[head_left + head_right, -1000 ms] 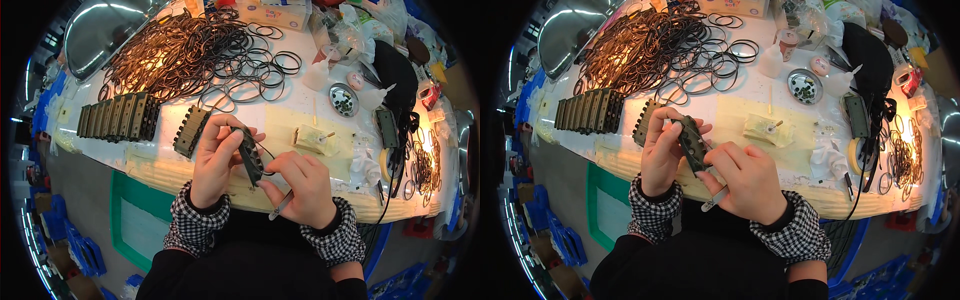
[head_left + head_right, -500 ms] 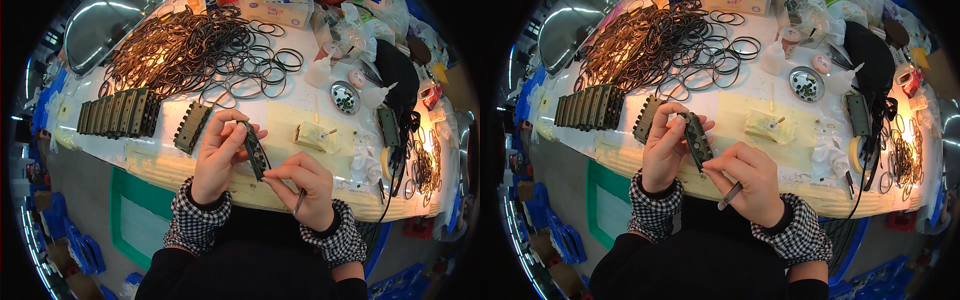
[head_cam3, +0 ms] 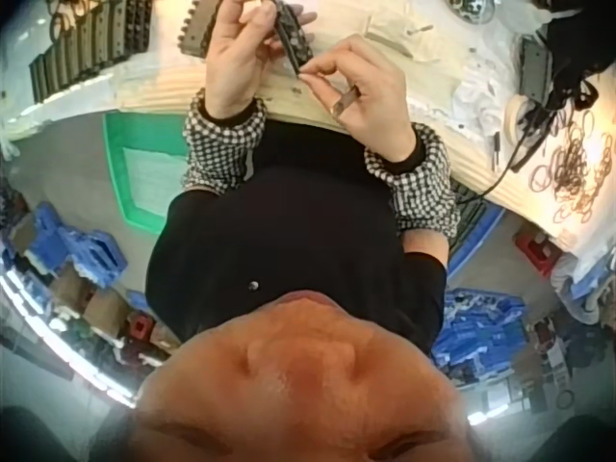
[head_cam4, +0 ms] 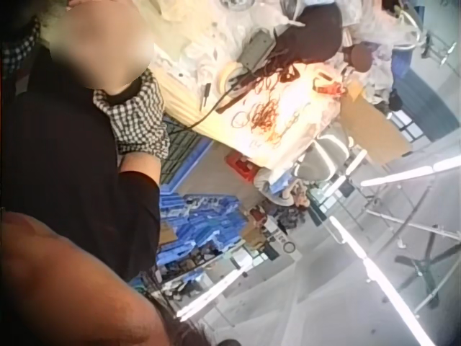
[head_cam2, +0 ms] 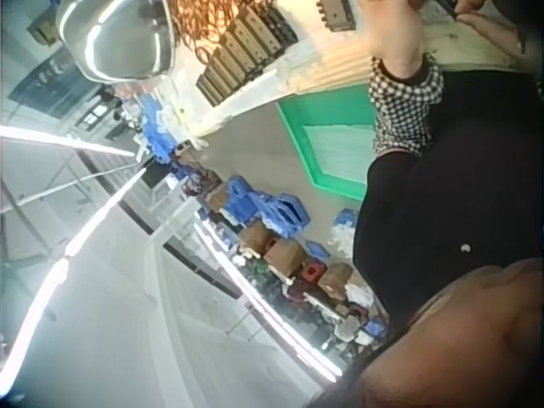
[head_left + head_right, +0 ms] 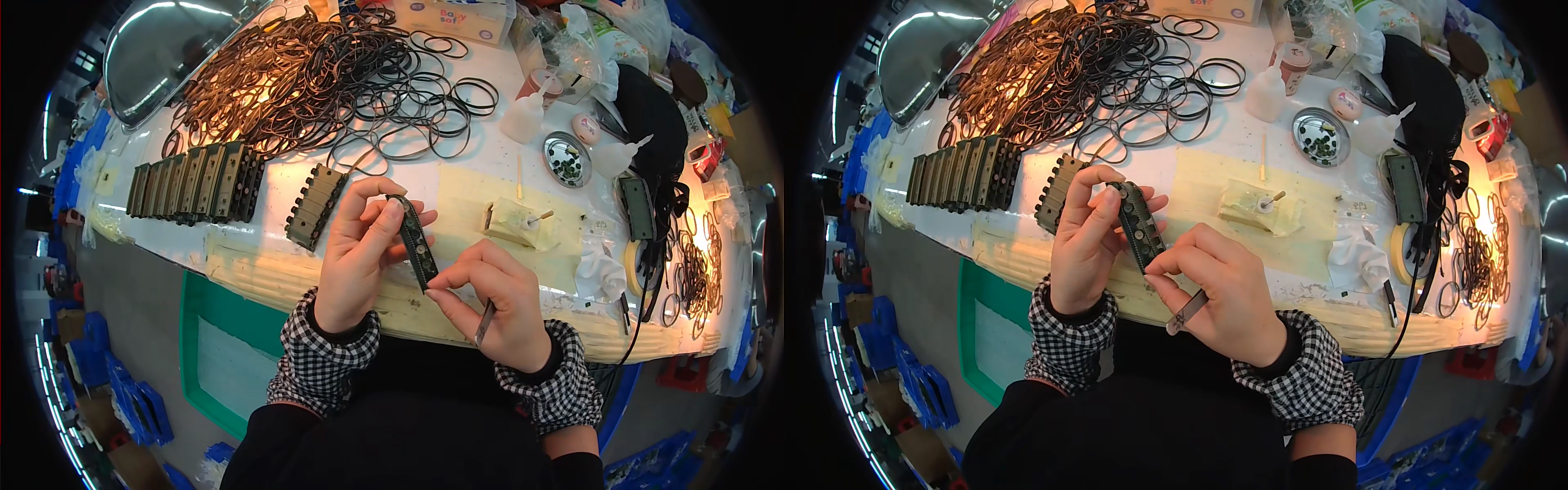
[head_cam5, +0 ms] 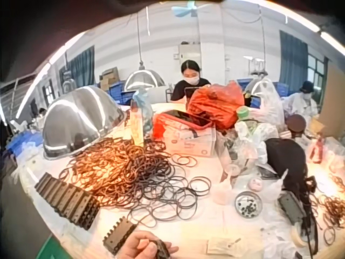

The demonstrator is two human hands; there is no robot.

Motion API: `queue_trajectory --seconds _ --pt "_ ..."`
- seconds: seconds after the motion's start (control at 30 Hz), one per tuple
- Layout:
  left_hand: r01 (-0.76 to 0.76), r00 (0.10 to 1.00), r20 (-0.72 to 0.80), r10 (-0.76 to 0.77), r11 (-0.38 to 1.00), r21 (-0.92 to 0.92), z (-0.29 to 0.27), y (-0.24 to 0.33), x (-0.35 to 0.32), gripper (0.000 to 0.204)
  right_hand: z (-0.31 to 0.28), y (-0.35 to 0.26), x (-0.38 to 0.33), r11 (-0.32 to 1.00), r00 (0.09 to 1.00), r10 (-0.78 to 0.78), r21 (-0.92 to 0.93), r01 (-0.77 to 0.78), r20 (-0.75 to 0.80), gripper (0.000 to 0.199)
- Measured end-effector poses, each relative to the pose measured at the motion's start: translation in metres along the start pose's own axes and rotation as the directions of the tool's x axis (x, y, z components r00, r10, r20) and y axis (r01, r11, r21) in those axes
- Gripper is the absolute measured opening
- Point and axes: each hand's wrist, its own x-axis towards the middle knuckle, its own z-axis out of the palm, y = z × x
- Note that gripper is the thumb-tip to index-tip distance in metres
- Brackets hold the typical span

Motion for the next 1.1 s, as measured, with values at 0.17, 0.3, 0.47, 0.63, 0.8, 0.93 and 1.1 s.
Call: queue_trajectory --seconds 0.17,0.3,0.47,0.63,0.8,0.93,1.1 --pt "-0.055 0.995 -0.079 0.058 0.998 0.037 -0.001 -0.003 0.001 0.021 0.002 0.004 0.002 0.967 0.987 -0.147 -0.202 0.157 0.062 0.022" --pt "-0.051 0.994 -0.098 0.054 0.998 0.031 -0.002 -0.003 0.002 0.021 0.005 0.004 -0.004 0.890 0.965 -0.235 -0.373 0.263 0.121 0.023" --pt "0.000 0.997 -0.081 -0.003 0.999 -0.038 -0.003 -0.003 0.005 0.021 0.011 0.012 -0.013 0.726 0.884 -0.463 -0.543 0.423 0.069 0.027" --pt "-0.002 0.998 -0.059 0.000 0.999 -0.042 -0.003 -0.005 0.004 0.022 0.009 0.010 -0.012 0.687 0.852 -0.521 -0.568 0.453 0.050 0.030" --pt "0.029 0.999 -0.032 -0.034 0.989 -0.148 -0.006 -0.004 0.007 0.022 0.006 0.002 -0.015 0.641 0.850 -0.521 -0.621 0.452 0.082 0.034" --pt "-0.078 0.995 -0.073 0.071 0.993 -0.092 0.001 0.000 0.006 0.023 0.007 0.003 -0.008 0.848 0.901 -0.421 -0.398 0.349 -0.108 0.033" --pt "-0.058 0.998 -0.033 0.054 0.989 -0.138 0.003 0.000 0.002 0.027 0.010 -0.001 -0.001 0.991 0.981 -0.084 -0.113 0.065 -0.172 0.023"
